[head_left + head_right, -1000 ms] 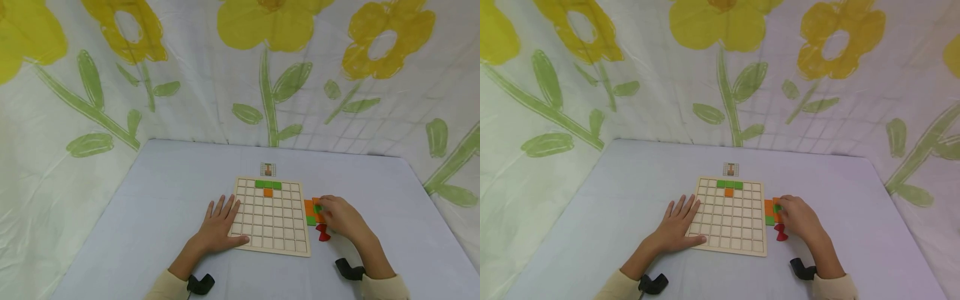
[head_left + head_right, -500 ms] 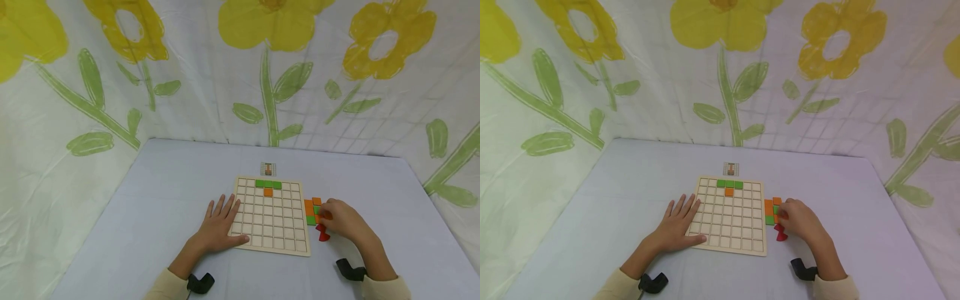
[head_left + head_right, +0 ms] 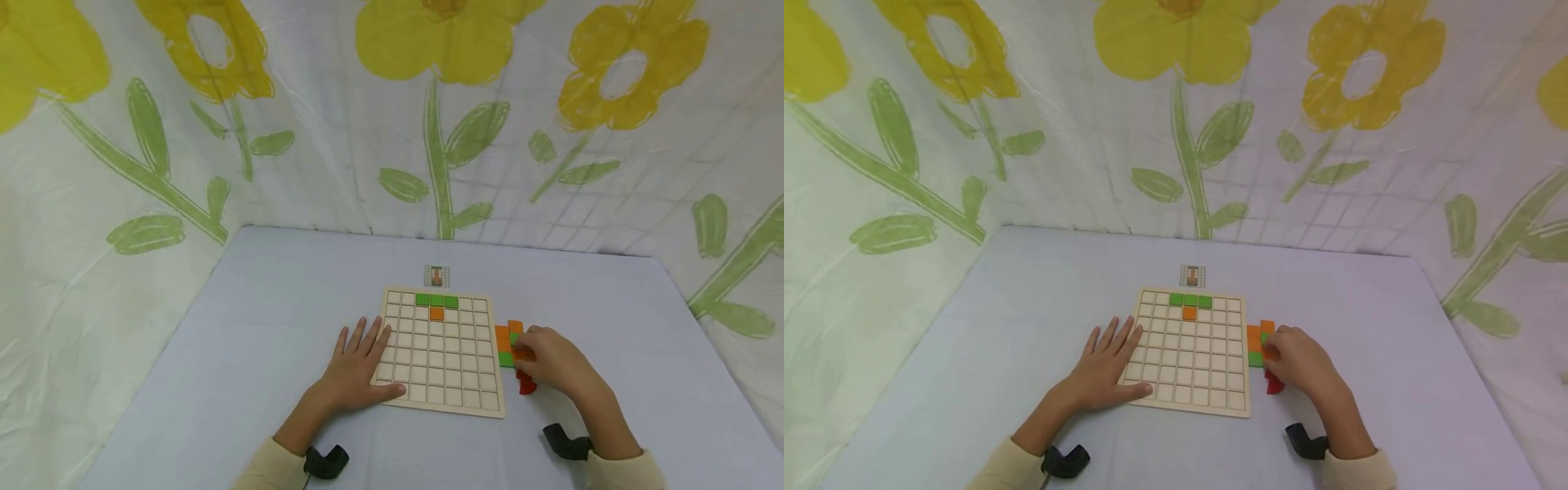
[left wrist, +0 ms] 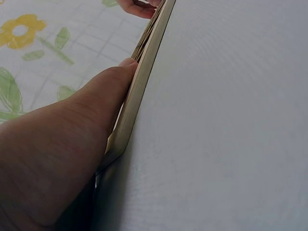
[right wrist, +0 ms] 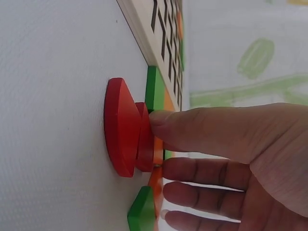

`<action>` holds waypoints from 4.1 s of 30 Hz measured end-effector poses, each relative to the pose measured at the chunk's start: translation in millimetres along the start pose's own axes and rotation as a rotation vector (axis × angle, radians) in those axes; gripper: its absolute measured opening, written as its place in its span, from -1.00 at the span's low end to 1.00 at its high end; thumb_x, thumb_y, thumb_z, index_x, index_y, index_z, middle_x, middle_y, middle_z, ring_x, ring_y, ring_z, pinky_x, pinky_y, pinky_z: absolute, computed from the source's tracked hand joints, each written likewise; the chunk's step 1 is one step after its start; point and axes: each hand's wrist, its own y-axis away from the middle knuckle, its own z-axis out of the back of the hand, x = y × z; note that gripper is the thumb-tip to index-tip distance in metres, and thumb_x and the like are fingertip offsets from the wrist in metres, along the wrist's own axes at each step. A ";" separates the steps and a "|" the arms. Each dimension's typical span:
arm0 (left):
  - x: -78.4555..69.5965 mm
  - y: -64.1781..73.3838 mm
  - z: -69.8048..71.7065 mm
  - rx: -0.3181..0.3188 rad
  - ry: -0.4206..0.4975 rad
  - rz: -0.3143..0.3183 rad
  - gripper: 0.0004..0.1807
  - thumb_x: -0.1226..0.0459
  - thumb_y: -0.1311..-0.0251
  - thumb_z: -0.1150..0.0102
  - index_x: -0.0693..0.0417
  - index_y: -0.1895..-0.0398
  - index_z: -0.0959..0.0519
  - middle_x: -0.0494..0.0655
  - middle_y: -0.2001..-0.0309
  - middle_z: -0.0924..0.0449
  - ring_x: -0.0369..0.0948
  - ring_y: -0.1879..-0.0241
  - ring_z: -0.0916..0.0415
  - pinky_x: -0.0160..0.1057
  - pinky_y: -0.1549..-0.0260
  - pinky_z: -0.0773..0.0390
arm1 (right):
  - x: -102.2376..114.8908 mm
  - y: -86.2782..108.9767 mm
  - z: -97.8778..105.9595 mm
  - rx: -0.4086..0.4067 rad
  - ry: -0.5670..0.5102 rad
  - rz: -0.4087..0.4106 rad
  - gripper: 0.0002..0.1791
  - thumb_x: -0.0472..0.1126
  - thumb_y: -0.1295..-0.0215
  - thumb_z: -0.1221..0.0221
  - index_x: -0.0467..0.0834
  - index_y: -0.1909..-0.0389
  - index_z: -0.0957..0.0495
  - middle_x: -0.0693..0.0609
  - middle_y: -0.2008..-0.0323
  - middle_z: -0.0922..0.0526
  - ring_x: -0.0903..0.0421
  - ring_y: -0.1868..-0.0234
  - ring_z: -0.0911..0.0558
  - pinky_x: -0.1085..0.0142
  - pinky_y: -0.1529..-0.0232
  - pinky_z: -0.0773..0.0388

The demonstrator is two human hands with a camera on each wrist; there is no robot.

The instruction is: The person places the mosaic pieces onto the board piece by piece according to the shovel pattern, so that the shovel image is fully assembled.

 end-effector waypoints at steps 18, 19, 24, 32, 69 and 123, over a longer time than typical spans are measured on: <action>-0.4 1.3 0.0 -0.017 0.001 -0.008 0.19 -0.49 -0.17 0.08 0.08 -0.63 0.11 0.05 -0.61 0.31 0.11 -0.56 0.44 0.27 -0.39 0.39 | 4.7 1.7 -0.8 -0.015 0.036 0.036 -0.78 -0.43 -0.08 -0.40 -0.24 0.21 -0.75 0.02 0.25 -0.65 0.02 0.21 -0.58 0.07 0.13 -0.61; -0.4 1.3 0.1 -0.018 0.001 -0.010 0.19 -0.48 -0.17 0.07 0.09 -0.63 0.11 0.06 -0.61 0.31 0.11 -0.56 0.43 0.27 -0.38 0.38 | 4.8 1.6 -0.8 -0.016 0.036 0.037 -0.79 -0.43 -0.09 -0.40 -0.23 0.21 -0.75 0.02 0.25 -0.65 0.02 0.21 -0.58 0.07 0.13 -0.61; -1.4 1.8 1.8 -0.019 0.011 -0.014 0.19 -0.46 -0.17 0.04 0.10 -0.63 0.11 0.07 -0.61 0.30 0.12 -0.56 0.43 0.28 -0.38 0.39 | 3.6 1.2 -0.3 -0.026 0.036 0.043 -0.83 -0.39 -0.11 -0.41 -0.21 0.24 -0.75 0.07 0.30 -0.63 0.06 0.25 -0.56 0.10 0.17 -0.61; -2.4 3.5 2.7 -0.020 0.010 -0.008 0.19 -0.47 -0.17 0.04 0.10 -0.63 0.11 0.07 -0.61 0.30 0.12 -0.56 0.44 0.28 -0.38 0.38 | 2.7 0.7 1.4 -0.020 0.037 0.030 -0.89 -0.31 -0.14 -0.41 -0.16 0.30 -0.71 0.10 0.38 -0.59 0.13 0.35 -0.50 0.14 0.24 -0.57; -2.7 1.1 3.1 -0.025 0.016 -0.016 0.18 -0.44 -0.18 0.00 0.12 -0.62 0.07 0.11 -0.61 0.24 0.16 -0.55 0.39 0.29 -0.38 0.33 | 29.4 -29.7 -17.8 -0.153 0.091 0.266 -0.86 -0.26 -0.15 -0.44 -0.16 0.29 -0.70 0.12 0.34 -0.55 0.16 0.34 -0.47 0.24 0.31 -0.52; -2.3 1.9 -0.3 -0.019 0.012 -0.008 0.19 -0.47 -0.16 0.04 0.07 -0.63 0.12 0.06 -0.61 0.29 0.11 -0.56 0.44 0.26 -0.39 0.40 | 83.9 -91.0 -39.3 -0.111 0.124 0.385 -0.89 -0.23 -0.20 -0.43 -0.08 0.40 -0.66 0.14 0.44 -0.47 0.18 0.42 -0.42 0.33 0.42 -0.44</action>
